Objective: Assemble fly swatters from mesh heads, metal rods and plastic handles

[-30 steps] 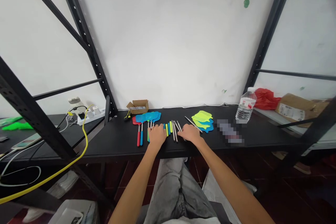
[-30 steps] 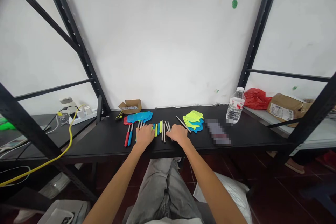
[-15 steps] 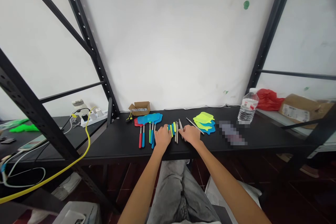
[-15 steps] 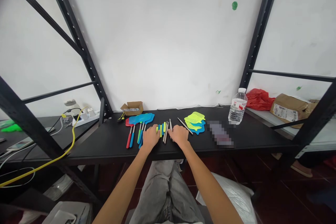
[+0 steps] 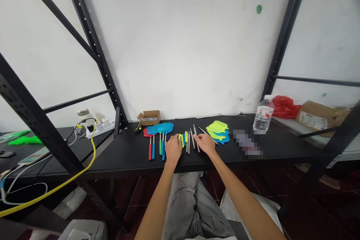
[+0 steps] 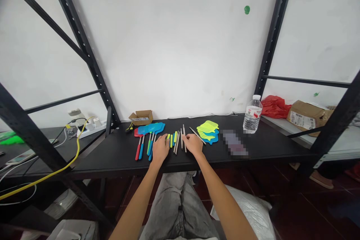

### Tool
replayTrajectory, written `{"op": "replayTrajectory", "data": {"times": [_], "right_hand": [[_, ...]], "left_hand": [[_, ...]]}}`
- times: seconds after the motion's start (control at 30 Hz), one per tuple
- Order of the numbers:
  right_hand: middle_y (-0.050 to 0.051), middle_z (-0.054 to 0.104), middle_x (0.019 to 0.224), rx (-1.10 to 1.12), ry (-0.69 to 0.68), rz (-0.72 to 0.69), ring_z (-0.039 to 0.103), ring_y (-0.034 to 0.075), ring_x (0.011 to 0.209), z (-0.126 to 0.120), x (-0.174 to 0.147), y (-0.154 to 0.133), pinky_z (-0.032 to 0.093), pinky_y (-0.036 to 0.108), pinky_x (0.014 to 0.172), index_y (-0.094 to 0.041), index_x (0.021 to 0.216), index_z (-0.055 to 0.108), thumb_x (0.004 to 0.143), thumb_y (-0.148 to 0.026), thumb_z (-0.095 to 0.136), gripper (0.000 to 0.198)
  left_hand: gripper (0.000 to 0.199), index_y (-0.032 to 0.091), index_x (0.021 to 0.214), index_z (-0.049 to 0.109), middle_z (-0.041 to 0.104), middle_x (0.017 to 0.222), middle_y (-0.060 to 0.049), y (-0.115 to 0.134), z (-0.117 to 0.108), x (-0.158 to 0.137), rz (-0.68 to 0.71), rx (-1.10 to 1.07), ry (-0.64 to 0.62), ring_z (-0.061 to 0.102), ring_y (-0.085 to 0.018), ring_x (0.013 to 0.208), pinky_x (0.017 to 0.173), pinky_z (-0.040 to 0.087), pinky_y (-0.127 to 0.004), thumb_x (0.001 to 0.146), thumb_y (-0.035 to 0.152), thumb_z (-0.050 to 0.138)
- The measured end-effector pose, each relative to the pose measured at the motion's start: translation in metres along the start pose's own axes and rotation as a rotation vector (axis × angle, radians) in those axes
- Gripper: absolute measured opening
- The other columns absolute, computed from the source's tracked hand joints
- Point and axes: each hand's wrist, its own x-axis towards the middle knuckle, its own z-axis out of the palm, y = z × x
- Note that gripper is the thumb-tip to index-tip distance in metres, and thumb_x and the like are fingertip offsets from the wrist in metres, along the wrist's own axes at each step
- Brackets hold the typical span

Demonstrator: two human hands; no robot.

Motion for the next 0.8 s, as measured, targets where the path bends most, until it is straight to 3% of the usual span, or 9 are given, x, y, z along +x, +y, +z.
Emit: {"op": "replayTrajectory", "data": {"times": [0.17, 0.4, 0.67, 0.8], "right_hand": [[0.002, 0.058, 0.052, 0.421, 0.071, -0.014, 0.056, 0.02, 0.051, -0.003, 0.001, 0.008, 0.035, 0.028, 0.051, -0.021, 0.065, 0.064, 0.085, -0.06, 0.042, 0.05], [0.005, 0.067, 0.063, 0.815, 0.143, 0.08, 0.048, 0.012, 0.042, 0.002, 0.007, 0.014, 0.036, 0.026, 0.045, -0.017, 0.075, 0.068, 0.076, -0.057, 0.057, 0.042], [0.013, 0.075, 0.083, 1.007, 0.101, 0.099, 0.056, 0.013, 0.048, -0.004, 0.003, 0.011, 0.032, 0.024, 0.041, -0.013, 0.095, 0.07, 0.079, -0.058, 0.05, 0.052], [0.013, 0.075, 0.086, 0.966, 0.065, 0.083, 0.059, 0.015, 0.05, -0.004, -0.001, 0.009, 0.032, 0.024, 0.041, -0.014, 0.095, 0.07, 0.079, -0.058, 0.048, 0.051]], "left_hand": [[0.037, 0.018, 0.124, 0.059, 0.062, 0.116, -0.01, -0.002, -0.002, 0.0, 0.013, -0.06, 0.033, 0.06, -0.02, 0.102, 0.085, 0.043, -0.028, 0.096, 0.028, 0.037], [0.03, 0.022, 0.116, 0.06, 0.062, 0.11, -0.008, 0.0, -0.005, -0.003, 0.076, -0.109, 0.082, 0.058, -0.02, 0.101, 0.086, 0.043, -0.029, 0.095, 0.024, 0.038], [0.033, 0.024, 0.118, 0.059, 0.061, 0.11, -0.008, 0.005, -0.01, -0.005, 0.118, -0.061, 0.042, 0.057, -0.021, 0.1, 0.082, 0.042, -0.03, 0.096, 0.021, 0.036], [0.031, 0.025, 0.115, 0.06, 0.061, 0.109, -0.007, 0.006, -0.01, -0.006, 0.117, -0.012, 0.049, 0.056, -0.021, 0.101, 0.083, 0.04, -0.031, 0.094, 0.019, 0.039]]}}
